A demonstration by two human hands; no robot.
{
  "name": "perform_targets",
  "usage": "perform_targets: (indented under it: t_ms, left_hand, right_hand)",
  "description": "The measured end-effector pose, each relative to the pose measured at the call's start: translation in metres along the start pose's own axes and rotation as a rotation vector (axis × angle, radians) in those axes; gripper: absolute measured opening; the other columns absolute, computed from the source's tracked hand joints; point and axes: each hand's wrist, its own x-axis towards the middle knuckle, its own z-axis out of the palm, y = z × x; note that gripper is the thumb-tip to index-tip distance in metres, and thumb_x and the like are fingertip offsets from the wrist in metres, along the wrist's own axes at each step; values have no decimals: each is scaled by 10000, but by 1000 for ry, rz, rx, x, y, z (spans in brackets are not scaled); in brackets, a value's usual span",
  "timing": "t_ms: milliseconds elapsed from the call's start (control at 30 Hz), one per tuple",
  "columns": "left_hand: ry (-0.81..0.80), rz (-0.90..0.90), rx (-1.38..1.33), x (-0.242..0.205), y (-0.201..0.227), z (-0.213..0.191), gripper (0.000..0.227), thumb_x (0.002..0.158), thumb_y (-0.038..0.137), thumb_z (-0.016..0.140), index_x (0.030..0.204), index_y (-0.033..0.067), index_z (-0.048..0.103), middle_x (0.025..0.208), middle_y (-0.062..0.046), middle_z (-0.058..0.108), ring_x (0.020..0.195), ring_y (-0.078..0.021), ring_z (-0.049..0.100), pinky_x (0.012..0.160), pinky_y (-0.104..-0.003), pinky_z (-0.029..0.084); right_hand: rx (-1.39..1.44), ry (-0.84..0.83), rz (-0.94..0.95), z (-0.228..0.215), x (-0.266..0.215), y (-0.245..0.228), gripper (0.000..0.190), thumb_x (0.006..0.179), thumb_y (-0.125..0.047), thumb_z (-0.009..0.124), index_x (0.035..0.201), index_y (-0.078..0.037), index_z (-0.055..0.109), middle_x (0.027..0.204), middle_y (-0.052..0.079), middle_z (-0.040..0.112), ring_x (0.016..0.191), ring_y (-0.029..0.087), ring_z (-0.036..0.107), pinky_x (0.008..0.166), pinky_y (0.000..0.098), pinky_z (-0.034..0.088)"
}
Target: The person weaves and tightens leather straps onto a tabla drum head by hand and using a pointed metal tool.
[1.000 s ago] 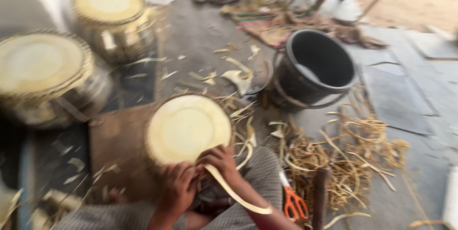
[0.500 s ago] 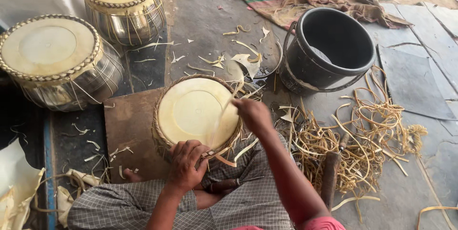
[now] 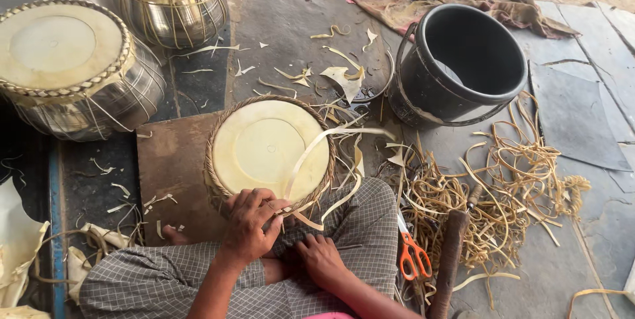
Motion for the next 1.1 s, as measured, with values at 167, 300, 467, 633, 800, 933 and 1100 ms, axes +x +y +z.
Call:
perform_targets:
  t_ms: [167,300,467,633,800,933,1100]
  left_hand:
    - [10,5,-32,0,-6,0,293,775,220,737,1068,208,745,1019,8,614,996,-215,581,962,-441,351]
    - [58,6,-39,1,-14,8,225,803,247,706,1011,169,742,953,-22,646,945,-251,596,918,-440,376]
    - [163,-62,-87,-3,-24,23,212,951,257,641,1081,108,716,890,-74,655,868,-294,585,854,-434,402]
    - [205,-148,-31,4,-17,21,219,1056,309,600,1080,139,735,860,10,663,829,-208,583,856,-404,359]
    - [182,-131,21,9,-15,15,240,1016,395,632,1024,181,739,845,27,627,823,-187,574,869,-396,329]
    - [137,-143,81,11,-14,14,193,1026,366,638,973,206,731,833,34,591,814,-187,562,877,-407,330]
    - [160,-143,92,12,-16,15,188,972,367,687,1010,183,683,811,20,563,776,-194,541,841,-417,312]
  right_hand:
    - [251,-161,-105,-43,14,-8,269,810,-130,744,1018,-56,590,902,145,646,833,354,679,720,468,525]
    - [693,-320,-125,-150,24,-27,360,851,-143,796,1073,-7,548,852,175,650,828,387,668,696,468,525]
    - [1102,21,-381,-239,57,-24,371,790,16,660,1110,-87,504,1000,148,629,863,297,661,734,372,568]
    - [1523,774,-114,-257,96,-32,291,1075,-52,599,1335,-88,471,918,112,593,534,130,523,453,263,403]
    - [1534,972,-186,-239,142,-23,307,1142,-174,663,1354,-120,448,903,106,574,596,161,528,489,307,423]
    - [1506,913,-148,-214,155,-28,320,1137,-192,689,1349,-131,457,907,90,567,611,153,527,499,302,447]
    - [1304,820,-141,-215,169,-39,324,1111,-259,655,1332,-114,468,884,62,601,629,133,556,526,255,472]
